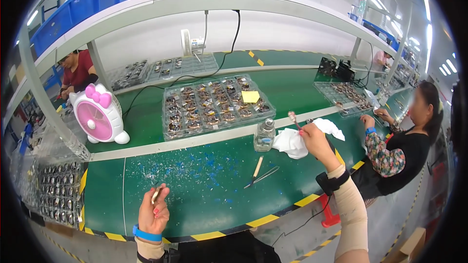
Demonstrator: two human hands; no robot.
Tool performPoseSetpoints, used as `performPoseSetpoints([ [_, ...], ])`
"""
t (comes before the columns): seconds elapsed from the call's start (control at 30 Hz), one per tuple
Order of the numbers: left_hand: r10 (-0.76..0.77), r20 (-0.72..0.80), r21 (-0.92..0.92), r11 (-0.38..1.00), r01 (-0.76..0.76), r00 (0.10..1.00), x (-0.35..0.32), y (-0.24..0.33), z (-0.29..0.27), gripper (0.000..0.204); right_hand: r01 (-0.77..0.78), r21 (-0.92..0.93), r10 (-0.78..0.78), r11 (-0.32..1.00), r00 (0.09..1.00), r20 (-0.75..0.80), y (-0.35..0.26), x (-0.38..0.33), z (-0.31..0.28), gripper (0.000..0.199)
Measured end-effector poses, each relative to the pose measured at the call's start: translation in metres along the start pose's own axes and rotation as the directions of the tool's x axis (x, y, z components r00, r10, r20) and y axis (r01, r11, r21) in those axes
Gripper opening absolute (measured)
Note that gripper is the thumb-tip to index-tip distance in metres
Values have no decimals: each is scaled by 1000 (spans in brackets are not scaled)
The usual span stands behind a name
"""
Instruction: The person cleans a watch component with a toothbrush, scrapes it with a metal tool, and wipes it with a cloth. They then apply liquid from a bottle using a small brush, scrape the component again, and finish by brushing it with the toothbrush.
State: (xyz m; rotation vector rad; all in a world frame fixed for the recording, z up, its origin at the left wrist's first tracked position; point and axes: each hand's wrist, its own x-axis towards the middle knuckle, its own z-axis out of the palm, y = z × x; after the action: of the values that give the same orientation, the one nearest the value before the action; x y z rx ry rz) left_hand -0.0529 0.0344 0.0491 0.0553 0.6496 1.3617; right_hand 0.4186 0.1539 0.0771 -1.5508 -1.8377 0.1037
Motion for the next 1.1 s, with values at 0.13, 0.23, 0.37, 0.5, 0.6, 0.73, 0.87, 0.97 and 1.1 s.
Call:
performPoseSetpoints([
  [0.13, -88, 32, -2, 996, 88, 996, 15, 4, -1, 17, -24, -60, 22, 998, 999, -33, -12, 23, -11, 12],
  [0.23, -32, 82, 195, 981, 15, 996, 32, 1, 2, 16, 54, -247, -51, 968, 999, 16, -24, 35, -12, 12],
  [0.37, 51, 57, 341, 938, -68, 997, 45, -4, 22, 20, 178, -64, -184, 982, 976, -120, -39, 44, -9, 10],
  [0.5, 61, 81, 355, 931, -86, 995, 47, -3, 34, 25, 156, -197, -152, 968, 988, 38, -45, 31, 11, 9],
  [0.6, 111, 131, 435, 887, -158, 985, 60, -5, 34, 29, 75, -265, -32, 961, 986, 162, -29, 28, 16, 10],
  [0.73, 143, 184, 539, 813, -221, 973, 78, -13, 24, 32, 121, -171, -125, 978, 992, -14, -50, 20, 19, 9],
  [0.87, 117, 155, 606, 773, -188, 981, 80, -29, 28, 33, 525, 130, -537, 841, 840, 81, -122, -16, 57, 9],
  [0.97, 39, 144, 631, 766, -122, 989, 75, -46, 41, 34, 587, 219, -625, 780, 749, 220, -165, -43, 83, 5],
  [1.1, -40, 134, 629, 776, -53, 990, 52, -60, 48, 38, 591, 161, -609, 790, 729, 314, -176, -55, 100, 11],
])
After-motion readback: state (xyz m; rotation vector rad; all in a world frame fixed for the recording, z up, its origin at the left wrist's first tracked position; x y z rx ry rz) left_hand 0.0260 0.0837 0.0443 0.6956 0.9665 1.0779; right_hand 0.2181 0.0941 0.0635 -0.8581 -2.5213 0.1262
